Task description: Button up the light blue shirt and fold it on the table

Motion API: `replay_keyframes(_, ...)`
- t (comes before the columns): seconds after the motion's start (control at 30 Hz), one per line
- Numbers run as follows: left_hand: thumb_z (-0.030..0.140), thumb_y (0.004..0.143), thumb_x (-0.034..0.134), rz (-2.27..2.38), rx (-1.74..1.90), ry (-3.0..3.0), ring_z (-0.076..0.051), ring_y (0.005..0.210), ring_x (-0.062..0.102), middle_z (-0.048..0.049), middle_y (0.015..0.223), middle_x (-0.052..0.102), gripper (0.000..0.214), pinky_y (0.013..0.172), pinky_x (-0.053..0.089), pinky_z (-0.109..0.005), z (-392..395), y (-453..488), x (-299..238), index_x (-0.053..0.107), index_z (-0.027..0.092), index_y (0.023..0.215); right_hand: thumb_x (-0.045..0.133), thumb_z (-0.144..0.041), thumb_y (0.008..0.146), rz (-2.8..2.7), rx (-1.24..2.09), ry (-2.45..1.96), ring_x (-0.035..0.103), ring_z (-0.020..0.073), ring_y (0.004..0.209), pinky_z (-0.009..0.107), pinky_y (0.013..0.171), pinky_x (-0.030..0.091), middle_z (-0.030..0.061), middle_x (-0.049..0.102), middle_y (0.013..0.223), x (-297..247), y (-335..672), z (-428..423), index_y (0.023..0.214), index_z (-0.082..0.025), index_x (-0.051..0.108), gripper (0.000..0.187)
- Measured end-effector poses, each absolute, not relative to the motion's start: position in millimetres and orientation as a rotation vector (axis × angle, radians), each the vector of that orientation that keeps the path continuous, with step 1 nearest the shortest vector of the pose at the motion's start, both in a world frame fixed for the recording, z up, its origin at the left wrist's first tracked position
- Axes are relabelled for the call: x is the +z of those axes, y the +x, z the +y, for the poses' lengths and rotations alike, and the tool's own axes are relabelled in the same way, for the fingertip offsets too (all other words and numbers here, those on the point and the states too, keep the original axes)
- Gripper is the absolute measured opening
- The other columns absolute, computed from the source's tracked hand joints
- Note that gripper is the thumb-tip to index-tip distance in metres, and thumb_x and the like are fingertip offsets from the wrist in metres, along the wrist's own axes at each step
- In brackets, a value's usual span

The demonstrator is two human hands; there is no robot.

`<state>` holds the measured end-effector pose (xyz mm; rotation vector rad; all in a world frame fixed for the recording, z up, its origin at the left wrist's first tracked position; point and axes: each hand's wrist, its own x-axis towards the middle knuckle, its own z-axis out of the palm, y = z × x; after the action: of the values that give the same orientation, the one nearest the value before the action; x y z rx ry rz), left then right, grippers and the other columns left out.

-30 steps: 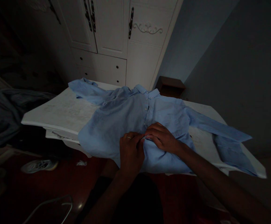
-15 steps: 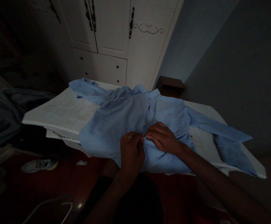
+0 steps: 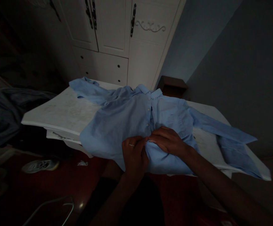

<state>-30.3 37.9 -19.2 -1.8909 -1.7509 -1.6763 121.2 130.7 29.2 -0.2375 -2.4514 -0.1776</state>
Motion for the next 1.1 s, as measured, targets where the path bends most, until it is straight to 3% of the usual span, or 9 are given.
replay_keyframes(0.23, 0.005, 0.085, 0.052, -1.804, -1.69, -1.858, -0.02, 0.089, 0.057, -0.0054, 0.092, 0.067, 0.028, 0.08, 0.043, -0.036, 38.2, -28.0, -19.2, 0.069, 0.02, 0.101, 0.055, -0.018, 0.092, -2.483, -0.048, -0.259, 0.061, 0.0154, 0.073, 0.029, 0.066, 0.051, 0.0058, 0.067, 0.084, 26.4, 123.5, 133.6, 0.103, -0.018, 0.065, 0.015)
replay_keyframes(0.57, 0.01, 0.088, 0.052, -1.867, -1.638, -1.869, -0.021, 0.091, 0.058, -0.006, 0.094, 0.068, 0.024, 0.082, 0.042, -0.037, 39.2, -27.5, -17.0, 0.068, 0.018, 0.103, 0.057, -0.022, 0.09, -2.495, 0.084, -0.311, 0.06, 0.0164, 0.074, 0.031, 0.07, 0.049, 0.005, 0.066, 0.081, 26.3, 118.4, 135.9, 0.101, -0.018, 0.065, 0.014)
replay_keyframes(1.1, 0.026, 0.088, 0.06, -1.93, -1.591, -1.954, -0.022, 0.09, 0.059, -0.0065, 0.092, 0.068, 0.017, 0.083, 0.044, -0.039, 39.2, -32.9, -7.2, 0.07, 0.018, 0.099, 0.051, -0.024, 0.096, -2.541, 0.03, -0.336, 0.059, 0.0171, 0.076, 0.032, 0.072, 0.049, 0.0067, 0.067, 0.084, 24.8, 120.0, 136.4, 0.101, -0.016, 0.065, 0.017)
